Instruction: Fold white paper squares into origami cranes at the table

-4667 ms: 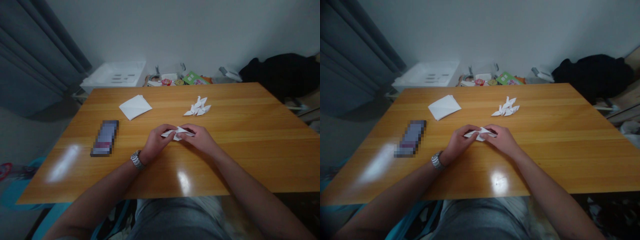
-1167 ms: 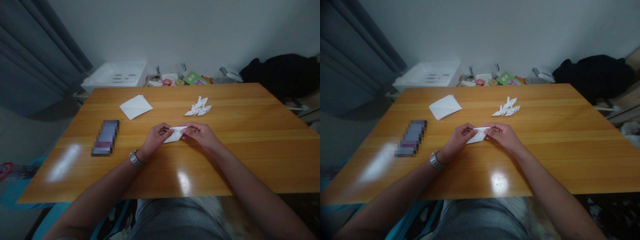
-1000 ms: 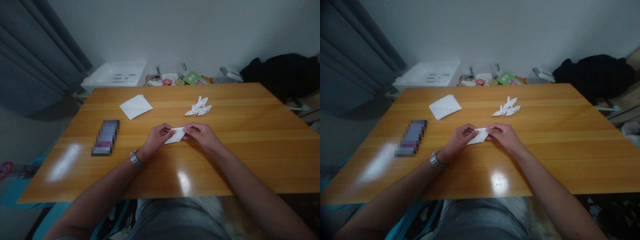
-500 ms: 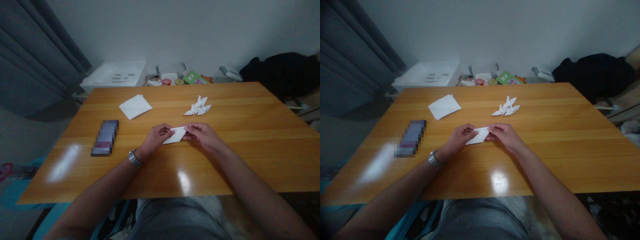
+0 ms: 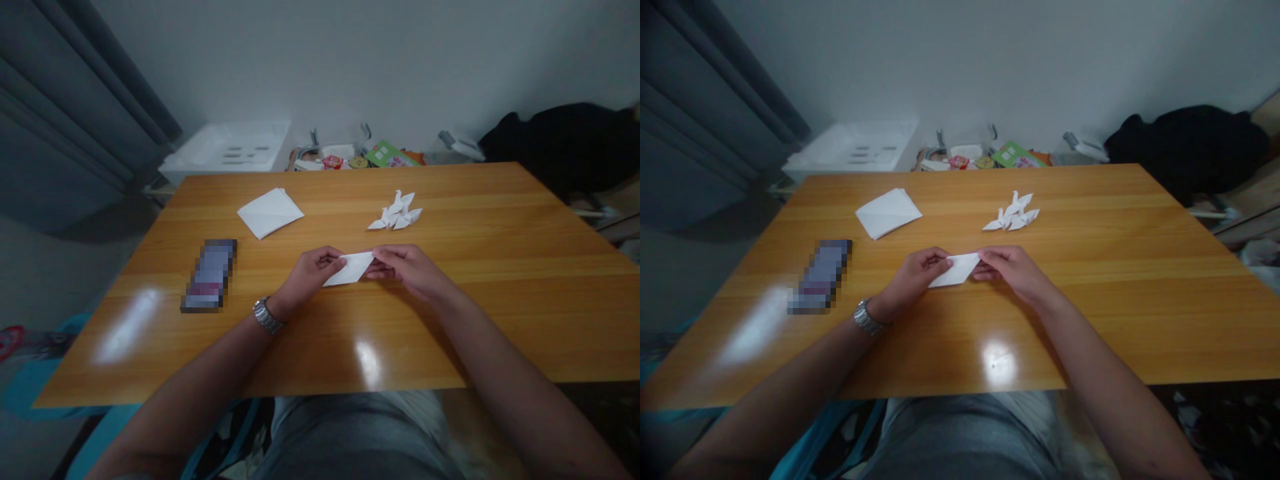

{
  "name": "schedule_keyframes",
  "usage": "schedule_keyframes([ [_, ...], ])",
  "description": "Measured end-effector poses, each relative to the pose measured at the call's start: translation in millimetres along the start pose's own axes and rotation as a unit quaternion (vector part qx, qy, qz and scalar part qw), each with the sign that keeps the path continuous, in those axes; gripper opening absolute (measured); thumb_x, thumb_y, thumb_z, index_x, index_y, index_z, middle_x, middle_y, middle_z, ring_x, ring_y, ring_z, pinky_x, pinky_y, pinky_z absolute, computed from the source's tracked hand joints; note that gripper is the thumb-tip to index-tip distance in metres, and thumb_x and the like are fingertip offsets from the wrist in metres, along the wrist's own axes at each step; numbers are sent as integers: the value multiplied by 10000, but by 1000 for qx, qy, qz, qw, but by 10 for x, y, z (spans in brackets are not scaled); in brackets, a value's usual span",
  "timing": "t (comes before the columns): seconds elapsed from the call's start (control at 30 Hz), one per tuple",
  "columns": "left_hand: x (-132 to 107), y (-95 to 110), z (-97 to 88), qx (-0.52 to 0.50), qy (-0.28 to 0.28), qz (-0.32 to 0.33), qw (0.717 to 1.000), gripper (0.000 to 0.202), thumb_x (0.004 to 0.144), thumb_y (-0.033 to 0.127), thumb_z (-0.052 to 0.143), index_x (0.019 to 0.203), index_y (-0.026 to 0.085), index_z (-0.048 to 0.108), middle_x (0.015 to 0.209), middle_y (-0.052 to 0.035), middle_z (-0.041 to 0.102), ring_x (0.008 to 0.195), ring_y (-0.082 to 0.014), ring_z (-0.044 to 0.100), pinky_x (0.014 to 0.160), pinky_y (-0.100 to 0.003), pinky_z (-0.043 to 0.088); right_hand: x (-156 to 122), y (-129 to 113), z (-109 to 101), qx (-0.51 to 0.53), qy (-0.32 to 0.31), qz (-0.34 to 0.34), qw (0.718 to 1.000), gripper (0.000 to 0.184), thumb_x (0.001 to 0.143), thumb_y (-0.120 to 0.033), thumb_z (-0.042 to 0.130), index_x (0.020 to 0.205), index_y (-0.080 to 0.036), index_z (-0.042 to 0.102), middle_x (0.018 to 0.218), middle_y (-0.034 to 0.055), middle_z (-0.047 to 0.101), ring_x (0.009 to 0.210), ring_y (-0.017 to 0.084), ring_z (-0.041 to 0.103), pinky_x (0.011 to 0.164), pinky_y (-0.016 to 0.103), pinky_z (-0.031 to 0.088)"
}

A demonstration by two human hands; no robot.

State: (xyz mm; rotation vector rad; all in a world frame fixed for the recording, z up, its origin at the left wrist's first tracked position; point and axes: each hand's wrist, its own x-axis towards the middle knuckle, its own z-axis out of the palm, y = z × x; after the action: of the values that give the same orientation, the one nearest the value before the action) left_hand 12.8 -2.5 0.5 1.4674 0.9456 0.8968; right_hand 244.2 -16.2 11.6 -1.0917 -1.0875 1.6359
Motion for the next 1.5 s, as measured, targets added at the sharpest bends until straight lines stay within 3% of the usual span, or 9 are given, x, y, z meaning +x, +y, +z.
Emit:
schedule_keyframes([
  [0.3,5,32,-9,-9,-6,4,1000,331,865,471,733,879,146,670,824,-28,674,722,-122,589,626,-221,453,-3,-12,-5,-3,-29,10,1000,360,842,-529,772,893,-173,776,871,100,793,772,204,767,785,362,661],
  [0.47,23,-41,-8,1,9,7,1000,357,837,483,758,881,144,655,839,-32,688,732,-125,618,649,-221,485,24,10,20,-12,16,-4,1000,416,884,-570,706,946,-163,760,876,115,786,771,207,762,775,357,654],
  [0.6,6,-19,-1,46,2,5,999,339,859,469,735,910,138,681,859,-44,716,755,-136,649,671,-226,510,17,8,36,-98,11,-46,994,499,875,-645,665,970,-165,765,922,109,782,797,212,747,765,339,631],
  [0.77,-11,59,26,87,-11,7,996,257,874,388,723,915,135,711,864,-57,750,765,-146,686,699,-236,550,11,45,37,-220,-44,-66,972,408,836,-573,729,890,-170,766,794,62,762,701,192,704,693,314,578],
  [0.93,2,13,30,43,16,9,999,316,842,388,767,1015,134,696,968,-79,760,843,-173,723,732,-255,593,33,46,50,-197,12,-61,978,419,823,-578,731,866,-162,740,792,64,750,667,181,693,657,307,567],
  [1.03,17,-24,15,11,42,6,999,384,837,415,774,1078,133,675,1018,-86,750,793,-163,727,692,-253,598,45,39,60,-152,43,-60,986,417,781,-583,767,856,-176,720,817,61,743,695,191,695,673,320,580],
  [1.23,40,-19,-17,-41,83,12,996,365,839,443,764,983,118,683,945,-83,752,818,-167,708,736,-266,587,19,71,109,-132,-54,-10,990,400,800,-561,752,869,-171,693,783,57,731,715,186,672,687,313,527],
  [1.33,39,-40,-21,-30,60,10,998,335,835,428,770,927,116,690,921,-81,751,812,-165,696,736,-265,572,4,96,143,-164,-77,-10,983,409,844,-570,698,860,-162,686,764,40,697,681,164,610,624,284,445],
  [1.5,43,-127,3,-40,9,-1,999,326,838,437,762,920,129,691,910,-77,747,806,-173,695,717,-275,572,7,138,163,-226,-48,-38,972,443,884,-592,632,816,-156,673,702,-1,599,627,135,484,574,267,340],
])
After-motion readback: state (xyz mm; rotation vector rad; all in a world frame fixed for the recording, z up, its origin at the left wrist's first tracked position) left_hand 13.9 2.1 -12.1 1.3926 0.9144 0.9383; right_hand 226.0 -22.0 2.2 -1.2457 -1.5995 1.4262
